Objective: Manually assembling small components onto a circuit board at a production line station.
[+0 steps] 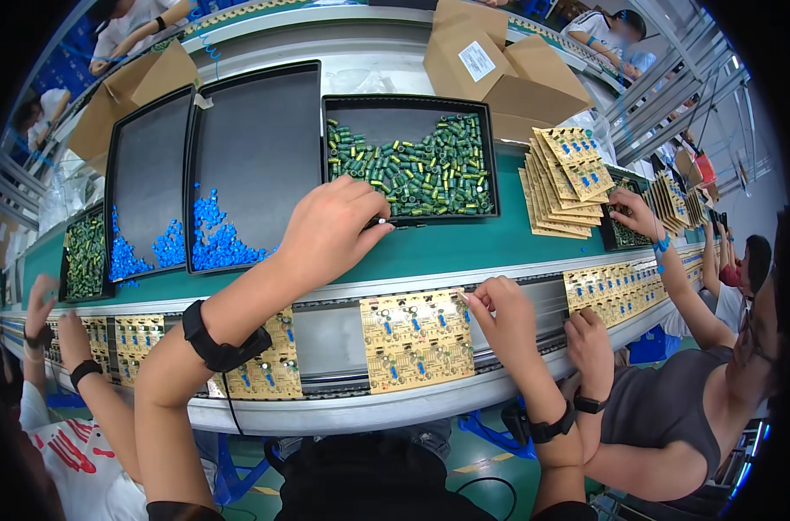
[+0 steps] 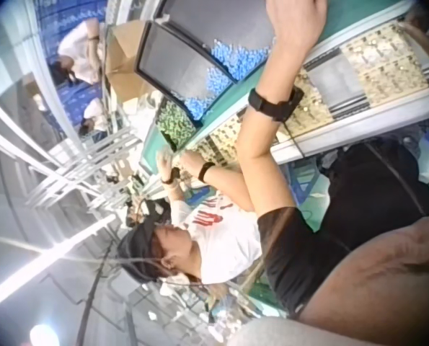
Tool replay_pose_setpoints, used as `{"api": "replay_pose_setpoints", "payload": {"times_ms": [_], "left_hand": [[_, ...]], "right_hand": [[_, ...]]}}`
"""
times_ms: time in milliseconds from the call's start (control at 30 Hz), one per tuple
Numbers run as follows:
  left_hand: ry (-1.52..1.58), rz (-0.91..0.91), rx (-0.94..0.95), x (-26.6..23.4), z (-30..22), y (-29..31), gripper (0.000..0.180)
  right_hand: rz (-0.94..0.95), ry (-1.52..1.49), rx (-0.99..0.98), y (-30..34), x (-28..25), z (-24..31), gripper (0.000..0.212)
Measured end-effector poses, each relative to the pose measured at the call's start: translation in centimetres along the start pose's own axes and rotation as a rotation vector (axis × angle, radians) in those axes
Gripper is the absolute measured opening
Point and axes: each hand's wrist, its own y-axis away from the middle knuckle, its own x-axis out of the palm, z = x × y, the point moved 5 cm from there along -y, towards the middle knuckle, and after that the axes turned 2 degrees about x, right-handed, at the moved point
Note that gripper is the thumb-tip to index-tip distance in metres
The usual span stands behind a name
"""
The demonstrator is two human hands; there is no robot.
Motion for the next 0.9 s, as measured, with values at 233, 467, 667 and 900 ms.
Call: {"api": "replay_pose_setpoints", "payload": {"times_ms": [233,467,667,900], "left_hand": [[0.025,-0.059,-0.011,-0.7,-0.2,0.4,0.012],[0.361,0.076,-0.218,0.2,-1.4,0.9,0.01],[0.396,0.119,-0.194,0.5,-2.1,0.7,0.01],[0.356,0.162,-0.131,1.2,-2.4,1.5,0.011]], "right_hand": [[0.015,0.04,-0.068,-0.2,0.1,1.3,0.021],[0.138,0.093,-0.164,-1.3,-0.3,1.1,0.018],[0.2,0.091,-0.232,-1.6,-0.1,0.8,0.014],[0.201,-0.06,-0.077,-1.2,-0.1,-0.2,0.013]]}}
